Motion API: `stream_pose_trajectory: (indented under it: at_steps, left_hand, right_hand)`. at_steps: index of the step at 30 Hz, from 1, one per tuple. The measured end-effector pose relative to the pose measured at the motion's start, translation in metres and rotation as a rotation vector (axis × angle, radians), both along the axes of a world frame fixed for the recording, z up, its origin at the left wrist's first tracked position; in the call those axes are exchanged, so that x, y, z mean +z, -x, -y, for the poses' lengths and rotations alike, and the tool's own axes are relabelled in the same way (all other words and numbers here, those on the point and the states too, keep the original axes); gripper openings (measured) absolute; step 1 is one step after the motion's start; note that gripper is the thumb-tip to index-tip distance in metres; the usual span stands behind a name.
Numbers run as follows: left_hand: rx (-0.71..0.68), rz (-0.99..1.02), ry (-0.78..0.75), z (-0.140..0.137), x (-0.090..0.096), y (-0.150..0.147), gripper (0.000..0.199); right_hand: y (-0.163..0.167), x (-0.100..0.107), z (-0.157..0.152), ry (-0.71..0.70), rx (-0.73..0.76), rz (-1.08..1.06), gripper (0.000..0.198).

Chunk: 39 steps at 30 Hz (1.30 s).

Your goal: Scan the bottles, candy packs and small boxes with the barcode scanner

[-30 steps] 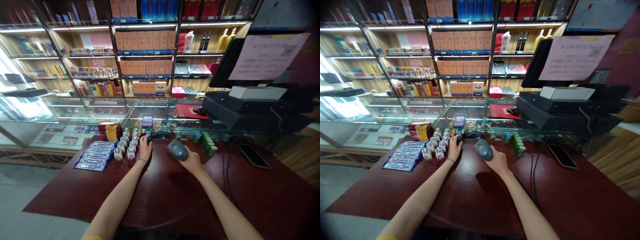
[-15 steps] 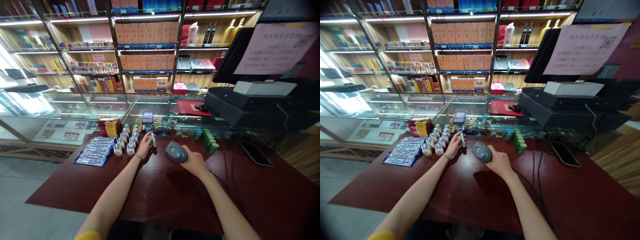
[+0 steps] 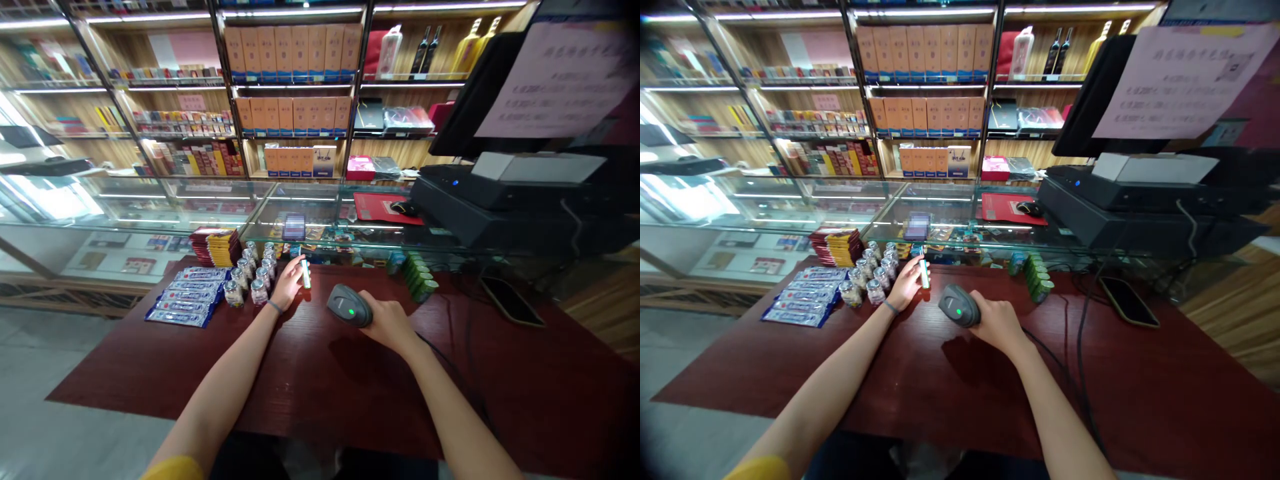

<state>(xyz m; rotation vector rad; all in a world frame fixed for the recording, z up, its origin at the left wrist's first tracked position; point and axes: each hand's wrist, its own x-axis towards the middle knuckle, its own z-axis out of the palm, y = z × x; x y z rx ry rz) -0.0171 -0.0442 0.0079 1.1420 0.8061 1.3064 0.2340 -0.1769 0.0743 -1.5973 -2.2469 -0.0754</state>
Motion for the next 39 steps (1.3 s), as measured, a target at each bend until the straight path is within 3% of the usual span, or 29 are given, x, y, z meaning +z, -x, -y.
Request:
stream_pose_trajectory:
  at_steps: [6, 11, 15, 20, 25, 29, 34, 39]
  left_hand:
    - [0.048, -0.083, -0.013, 0.006, 0.005, -0.005, 0.067]
    - [0.123, -0.17, -0.115, 0.008, 0.013, -0.025, 0.054]
    - [0.072, -0.184, -0.156, 0.01, 0.019, -0.057, 0.045]
    - [0.062, -0.175, -0.206, 0.004, 0.019, -0.121, 0.041]
    - [0.044, -0.176, -0.209, 0.003, 0.013, -0.194, 0.039]
    - [0.11, -0.219, -0.234, 0.006, 0.011, -0.237, 0.034]
    - [0.13, -0.304, -0.247, 0.005, 0.004, -0.268, 0.022]
    - [0.189, -0.366, -0.272, -0.005, -0.006, -0.28, 0.021]
  right_hand:
    - [-0.019, -0.002, -0.01, -0.078, -0.224, -0.203, 0.032]
    - [-0.054, 0.004, -0.017, -0.174, -0.389, -0.535, 0.038]
    - [-0.083, 0.012, -0.016, -0.194, -0.467, -0.776, 0.035]
    - [-0.111, 0.025, -0.004, -0.186, -0.454, -1.071, 0.026]
    - [-0.132, 0.028, 0.006, -0.222, -0.462, -1.174, 0.031]
    - [-0.15, 0.021, 0.006, -0.253, -0.494, -1.208, 0.034]
    - [-0.166, 0.01, 0.004, -0.277, -0.509, -1.249, 0.034]
    - [-0.172, 0.003, 0.002, -0.275, -0.53, -1.263, 0.032]
